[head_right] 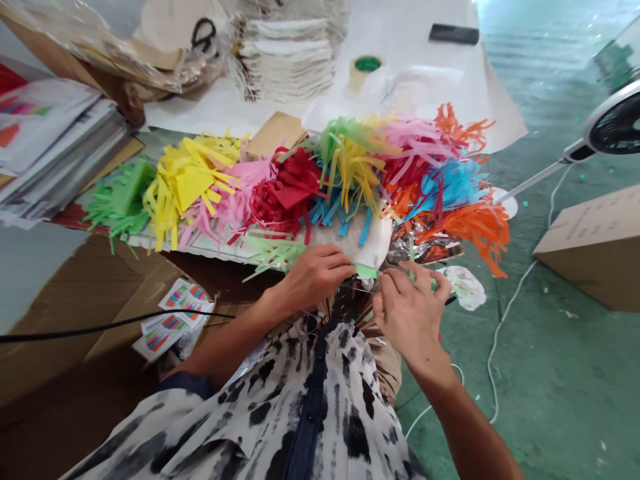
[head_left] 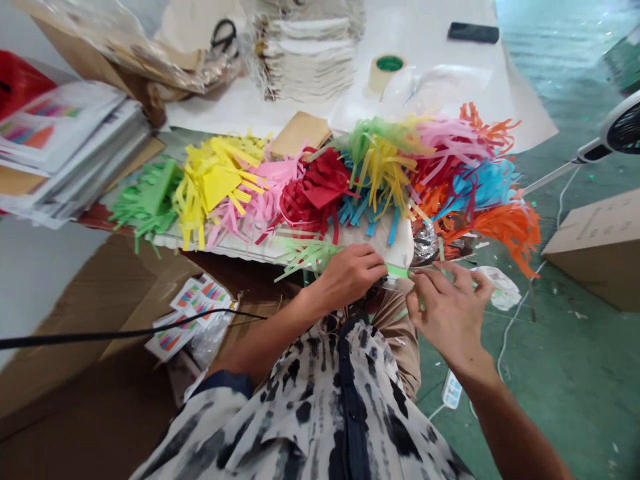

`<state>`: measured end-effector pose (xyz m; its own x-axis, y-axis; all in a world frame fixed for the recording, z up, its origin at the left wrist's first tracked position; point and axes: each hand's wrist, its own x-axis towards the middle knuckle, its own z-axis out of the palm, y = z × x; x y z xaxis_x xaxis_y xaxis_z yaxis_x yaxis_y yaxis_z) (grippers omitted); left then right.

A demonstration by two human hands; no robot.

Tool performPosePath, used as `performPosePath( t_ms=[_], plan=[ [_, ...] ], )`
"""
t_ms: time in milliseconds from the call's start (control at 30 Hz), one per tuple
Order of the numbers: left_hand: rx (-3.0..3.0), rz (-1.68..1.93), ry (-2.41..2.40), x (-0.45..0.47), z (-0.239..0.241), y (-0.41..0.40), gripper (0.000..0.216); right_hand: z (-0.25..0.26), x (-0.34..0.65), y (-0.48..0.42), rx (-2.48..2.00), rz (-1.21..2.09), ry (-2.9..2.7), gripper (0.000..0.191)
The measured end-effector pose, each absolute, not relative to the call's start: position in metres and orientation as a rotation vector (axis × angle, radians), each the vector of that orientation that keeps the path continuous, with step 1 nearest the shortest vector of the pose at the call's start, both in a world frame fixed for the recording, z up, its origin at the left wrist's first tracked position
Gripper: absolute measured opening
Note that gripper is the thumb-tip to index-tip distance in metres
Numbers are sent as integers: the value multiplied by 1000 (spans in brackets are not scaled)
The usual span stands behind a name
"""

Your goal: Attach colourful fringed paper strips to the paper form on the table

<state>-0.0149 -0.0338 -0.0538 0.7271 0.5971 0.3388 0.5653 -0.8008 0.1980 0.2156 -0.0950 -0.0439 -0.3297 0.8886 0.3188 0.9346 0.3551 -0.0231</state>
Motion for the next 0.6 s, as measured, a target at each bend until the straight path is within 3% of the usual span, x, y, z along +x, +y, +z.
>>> performPosePath(
  t_ms=[600],
  plan=[
    [2730,522,1173,-20,-59,-15,15,-56,211,-71,-1631,-22,-2310,22]
  ],
)
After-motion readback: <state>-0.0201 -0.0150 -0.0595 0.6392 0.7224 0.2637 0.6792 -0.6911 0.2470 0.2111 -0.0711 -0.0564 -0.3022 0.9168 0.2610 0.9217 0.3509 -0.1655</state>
